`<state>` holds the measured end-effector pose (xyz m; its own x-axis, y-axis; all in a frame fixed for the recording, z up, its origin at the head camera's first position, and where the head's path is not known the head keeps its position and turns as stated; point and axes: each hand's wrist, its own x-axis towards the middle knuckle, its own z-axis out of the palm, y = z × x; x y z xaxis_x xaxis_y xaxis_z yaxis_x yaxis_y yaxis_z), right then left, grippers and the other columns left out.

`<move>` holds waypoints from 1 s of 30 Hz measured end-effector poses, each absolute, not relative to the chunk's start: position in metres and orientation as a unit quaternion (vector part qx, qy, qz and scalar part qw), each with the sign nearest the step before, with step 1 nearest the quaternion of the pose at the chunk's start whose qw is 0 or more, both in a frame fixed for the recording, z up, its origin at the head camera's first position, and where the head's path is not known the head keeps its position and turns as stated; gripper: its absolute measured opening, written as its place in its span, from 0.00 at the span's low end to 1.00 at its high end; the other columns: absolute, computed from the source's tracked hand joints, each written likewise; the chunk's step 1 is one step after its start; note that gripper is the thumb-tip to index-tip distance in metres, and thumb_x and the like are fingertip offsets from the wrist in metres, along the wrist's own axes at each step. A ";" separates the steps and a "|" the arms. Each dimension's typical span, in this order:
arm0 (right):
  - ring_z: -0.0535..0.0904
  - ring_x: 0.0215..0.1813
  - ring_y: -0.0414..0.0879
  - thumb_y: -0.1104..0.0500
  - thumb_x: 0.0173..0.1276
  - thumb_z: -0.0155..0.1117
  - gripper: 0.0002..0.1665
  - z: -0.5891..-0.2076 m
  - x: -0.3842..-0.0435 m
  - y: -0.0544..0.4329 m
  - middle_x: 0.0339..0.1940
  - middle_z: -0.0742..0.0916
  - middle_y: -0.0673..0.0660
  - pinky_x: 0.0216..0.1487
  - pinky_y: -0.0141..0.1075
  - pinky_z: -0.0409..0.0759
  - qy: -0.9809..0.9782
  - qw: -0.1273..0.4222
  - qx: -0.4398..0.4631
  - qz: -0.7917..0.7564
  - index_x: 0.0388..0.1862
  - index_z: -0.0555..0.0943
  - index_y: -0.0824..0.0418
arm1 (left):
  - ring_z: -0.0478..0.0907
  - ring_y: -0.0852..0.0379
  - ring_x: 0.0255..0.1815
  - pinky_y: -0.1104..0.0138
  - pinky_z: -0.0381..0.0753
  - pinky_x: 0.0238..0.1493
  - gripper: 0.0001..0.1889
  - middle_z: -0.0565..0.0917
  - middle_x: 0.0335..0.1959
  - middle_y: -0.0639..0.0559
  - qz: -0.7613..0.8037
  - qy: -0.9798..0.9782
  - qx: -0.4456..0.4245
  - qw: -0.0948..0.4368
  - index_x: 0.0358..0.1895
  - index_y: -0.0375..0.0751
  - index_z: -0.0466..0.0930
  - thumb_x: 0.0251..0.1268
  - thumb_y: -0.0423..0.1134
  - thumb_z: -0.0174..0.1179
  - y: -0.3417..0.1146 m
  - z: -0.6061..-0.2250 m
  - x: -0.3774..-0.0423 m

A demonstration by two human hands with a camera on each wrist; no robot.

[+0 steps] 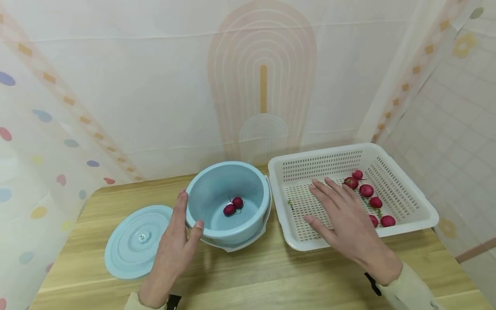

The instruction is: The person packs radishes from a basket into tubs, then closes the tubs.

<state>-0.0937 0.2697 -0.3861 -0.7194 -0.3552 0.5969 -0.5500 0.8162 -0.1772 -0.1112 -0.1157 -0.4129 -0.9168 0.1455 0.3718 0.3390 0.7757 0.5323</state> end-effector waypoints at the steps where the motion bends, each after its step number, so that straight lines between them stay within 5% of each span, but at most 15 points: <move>1: 0.68 0.76 0.63 0.32 0.79 0.50 0.43 -0.387 -0.094 0.275 0.72 0.78 0.63 0.82 0.46 0.51 -0.911 0.282 0.247 0.170 0.71 0.76 0.66 | 0.54 0.39 0.82 0.42 0.62 0.76 0.41 0.48 0.86 0.45 -0.308 -0.929 -0.131 0.158 0.84 0.35 0.46 0.78 0.48 0.53 -0.116 -0.413 -0.111; 11: 0.75 0.66 0.65 0.36 0.75 0.61 0.37 -0.395 -0.099 0.321 0.65 0.84 0.64 0.79 0.45 0.59 -0.917 0.283 0.239 0.148 0.66 0.81 0.65 | 0.53 0.40 0.83 0.42 0.61 0.76 0.41 0.48 0.86 0.44 -0.300 -0.932 -0.130 0.157 0.84 0.37 0.45 0.79 0.51 0.51 -0.116 -0.413 -0.111; 18: 0.77 0.64 0.65 0.44 0.68 0.71 0.33 -0.393 -0.100 0.345 0.61 0.85 0.65 0.63 0.60 0.70 -0.939 0.231 0.226 0.118 0.64 0.81 0.64 | 0.53 0.40 0.83 0.41 0.61 0.76 0.41 0.48 0.86 0.43 -0.302 -0.931 -0.129 0.156 0.84 0.36 0.45 0.78 0.50 0.52 -0.116 -0.412 -0.111; 30: 0.80 0.61 0.66 0.49 0.64 0.75 0.29 -0.390 -0.107 0.373 0.58 0.87 0.64 0.57 0.63 0.72 -0.951 0.160 0.228 0.133 0.61 0.84 0.60 | 0.54 0.39 0.83 0.41 0.62 0.75 0.41 0.48 0.86 0.44 -0.309 -0.928 -0.134 0.159 0.84 0.36 0.46 0.79 0.51 0.51 -0.116 -0.412 -0.111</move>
<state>-0.1070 0.3729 -0.3904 -0.8448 -0.3919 0.3644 -0.4767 0.8605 -0.1797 -0.1114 -0.1156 -0.4118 -0.9135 0.1515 0.3776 0.3475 0.7733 0.5304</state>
